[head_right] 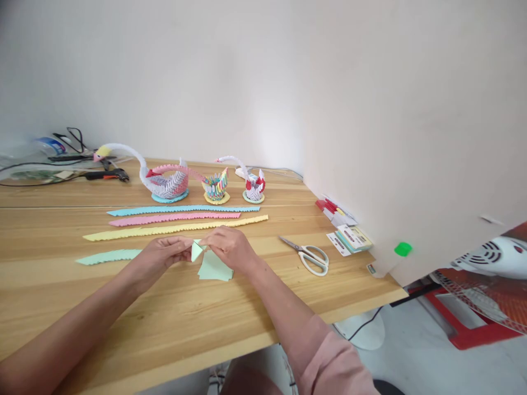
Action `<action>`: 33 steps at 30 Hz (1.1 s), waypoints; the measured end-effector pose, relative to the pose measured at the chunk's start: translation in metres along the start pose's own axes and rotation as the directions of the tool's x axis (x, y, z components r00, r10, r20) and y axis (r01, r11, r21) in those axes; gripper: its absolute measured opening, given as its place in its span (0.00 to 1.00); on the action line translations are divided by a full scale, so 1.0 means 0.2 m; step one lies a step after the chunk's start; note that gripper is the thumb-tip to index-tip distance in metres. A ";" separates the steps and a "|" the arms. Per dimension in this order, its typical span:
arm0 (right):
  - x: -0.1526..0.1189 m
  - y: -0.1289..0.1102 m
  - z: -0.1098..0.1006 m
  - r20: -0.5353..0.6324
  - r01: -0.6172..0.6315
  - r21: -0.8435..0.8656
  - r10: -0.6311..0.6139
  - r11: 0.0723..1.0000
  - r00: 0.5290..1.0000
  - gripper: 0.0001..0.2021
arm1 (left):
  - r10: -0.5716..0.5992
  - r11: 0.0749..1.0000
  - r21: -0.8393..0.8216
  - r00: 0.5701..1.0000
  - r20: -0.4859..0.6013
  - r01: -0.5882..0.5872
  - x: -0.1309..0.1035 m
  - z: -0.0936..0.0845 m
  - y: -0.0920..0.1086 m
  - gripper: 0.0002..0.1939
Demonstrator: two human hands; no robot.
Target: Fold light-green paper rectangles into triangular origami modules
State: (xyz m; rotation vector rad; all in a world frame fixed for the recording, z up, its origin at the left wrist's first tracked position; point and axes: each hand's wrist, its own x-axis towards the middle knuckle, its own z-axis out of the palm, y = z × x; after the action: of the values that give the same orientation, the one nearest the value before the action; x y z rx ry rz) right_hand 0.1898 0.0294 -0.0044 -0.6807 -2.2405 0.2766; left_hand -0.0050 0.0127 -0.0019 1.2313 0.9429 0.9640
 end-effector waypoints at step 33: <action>0.01 -0.06 0.00 0.012 -0.443 0.325 0.465 0.835 0.885 0.10 | 0.092 0.910 0.410 0.995 -0.042 -0.067 -0.01 0.04 0.00 0.11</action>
State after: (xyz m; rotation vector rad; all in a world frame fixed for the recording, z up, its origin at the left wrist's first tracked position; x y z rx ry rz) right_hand 0.1843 0.0210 0.0023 -1.0200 -1.8791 0.8229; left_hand 0.0015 0.0077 -0.0015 1.6092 1.1908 0.8965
